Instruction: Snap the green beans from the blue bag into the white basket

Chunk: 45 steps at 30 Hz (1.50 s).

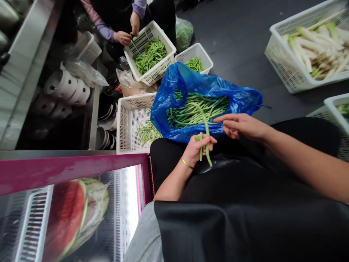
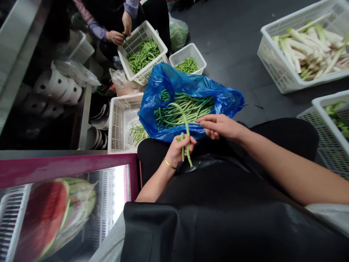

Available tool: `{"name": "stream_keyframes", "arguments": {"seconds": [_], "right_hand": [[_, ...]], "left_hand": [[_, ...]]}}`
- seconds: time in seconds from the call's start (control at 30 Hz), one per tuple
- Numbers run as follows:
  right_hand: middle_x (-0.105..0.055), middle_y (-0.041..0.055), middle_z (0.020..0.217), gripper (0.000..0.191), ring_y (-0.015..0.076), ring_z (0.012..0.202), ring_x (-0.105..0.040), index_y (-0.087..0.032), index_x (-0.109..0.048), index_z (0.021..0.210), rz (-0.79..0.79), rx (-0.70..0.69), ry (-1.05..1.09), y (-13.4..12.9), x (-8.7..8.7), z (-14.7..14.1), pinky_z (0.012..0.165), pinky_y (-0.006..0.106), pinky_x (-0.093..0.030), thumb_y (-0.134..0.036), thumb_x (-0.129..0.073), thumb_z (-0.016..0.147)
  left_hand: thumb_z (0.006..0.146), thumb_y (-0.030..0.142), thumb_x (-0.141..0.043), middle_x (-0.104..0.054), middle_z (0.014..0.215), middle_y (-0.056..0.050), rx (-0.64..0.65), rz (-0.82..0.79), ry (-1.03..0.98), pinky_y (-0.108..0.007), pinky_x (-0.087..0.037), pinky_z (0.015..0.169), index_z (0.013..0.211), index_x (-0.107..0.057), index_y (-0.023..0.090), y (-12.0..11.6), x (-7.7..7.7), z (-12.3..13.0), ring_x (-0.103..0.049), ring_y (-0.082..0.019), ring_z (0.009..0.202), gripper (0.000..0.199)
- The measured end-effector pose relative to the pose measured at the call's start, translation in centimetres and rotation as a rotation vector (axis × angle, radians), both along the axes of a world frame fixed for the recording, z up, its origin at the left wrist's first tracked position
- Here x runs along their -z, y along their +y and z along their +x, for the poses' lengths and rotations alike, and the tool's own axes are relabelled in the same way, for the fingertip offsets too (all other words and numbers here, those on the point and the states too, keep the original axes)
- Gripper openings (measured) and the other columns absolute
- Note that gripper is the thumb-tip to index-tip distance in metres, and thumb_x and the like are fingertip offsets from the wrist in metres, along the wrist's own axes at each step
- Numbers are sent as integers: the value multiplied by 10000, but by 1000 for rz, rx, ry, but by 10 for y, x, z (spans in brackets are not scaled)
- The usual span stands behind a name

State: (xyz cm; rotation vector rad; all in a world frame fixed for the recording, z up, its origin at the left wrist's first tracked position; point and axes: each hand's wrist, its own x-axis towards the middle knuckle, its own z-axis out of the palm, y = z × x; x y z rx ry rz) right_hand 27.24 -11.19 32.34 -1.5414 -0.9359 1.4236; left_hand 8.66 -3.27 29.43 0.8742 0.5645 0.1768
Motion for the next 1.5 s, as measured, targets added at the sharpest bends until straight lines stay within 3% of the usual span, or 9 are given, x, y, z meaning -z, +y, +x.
{"name": "stream_keyframes", "arguments": {"seconds": [0.1, 0.4, 0.5, 0.67, 0.8, 0.9, 1.07, 1.2, 1.5], "right_hand": [[-488, -34, 546, 467, 88, 448, -401, -173, -632, 986, 87, 142, 98, 16, -6, 3, 421, 239, -300, -549, -692, 715], [-542, -3, 568, 323, 115, 451, -449, -205, -604, 740, 148, 394, -109, 11, 5, 9, 455, 283, -366, -512, -703, 713], [-574, 24, 602, 336, 142, 497, -491, -216, -588, 725, 184, 426, -279, -1, -2, -2, 505, 307, -410, -543, -662, 744], [-619, 60, 648, 317, 185, 608, -576, -231, -611, 735, 301, 116, -427, -26, -23, -38, 611, 327, -461, -546, -630, 769], [-573, 1, 587, 360, 123, 482, -534, -190, -580, 788, 121, 50, -26, -14, -2, -32, 467, 260, -436, -544, -642, 779], [-555, -24, 565, 410, 92, 443, -505, -165, -571, 785, 52, 133, 153, 1, 17, -22, 402, 216, -390, -533, -730, 699], [-513, -57, 506, 379, 78, 400, -456, -187, -521, 719, 155, 340, 258, -1, 17, -41, 387, 213, -365, -456, -780, 654], [-572, -28, 553, 316, 116, 479, -532, -204, -515, 756, 200, 165, 137, -12, 12, -66, 479, 250, -441, -443, -720, 731], [-589, -8, 642, 324, 128, 550, -519, -192, -597, 880, 293, -122, -421, -5, 23, -42, 549, 250, -399, -479, -680, 755]], "left_hand": [[694, 476, -712, -555, 500, -6, 125, 28, 73, -193, -203, 362, 713, -663, 90, -1, 0, 1, -392, -35, 356, 390], [655, 567, -721, -464, 453, 25, 48, -148, 47, -195, -206, 359, 656, -589, 117, -5, 11, 0, -352, -42, 351, 469], [659, 553, -736, -413, 446, 59, -126, -174, 102, -184, -218, 362, 650, -534, 137, -2, 15, 7, -348, -35, 353, 462], [700, 538, -719, -431, 473, 75, -520, -243, 265, -167, -302, 402, 671, -431, 162, 15, 27, 14, -410, -32, 379, 474], [644, 501, -775, -590, 595, 5, -174, -177, 182, -199, -405, 459, 763, -473, 155, 11, 16, 9, -576, -108, 494, 474], [646, 436, -790, -574, 555, 30, 35, -88, 48, -186, -348, 411, 790, -466, 171, -1, 0, 6, -502, -82, 414, 443], [717, 412, -737, -498, 521, 78, -307, 72, -75, -183, -295, 413, 787, -416, 203, 0, -10, 9, -410, -48, 390, 389], [686, 421, -758, -462, 543, 91, -615, 78, 24, -175, -326, 453, 757, -399, 201, 13, 2, 12, -421, -36, 432, 427], [611, 436, -805, -517, 583, 67, -47, -12, 90, -183, -361, 407, 806, -472, 179, 8, 7, -8, -472, -58, 414, 464]]}}
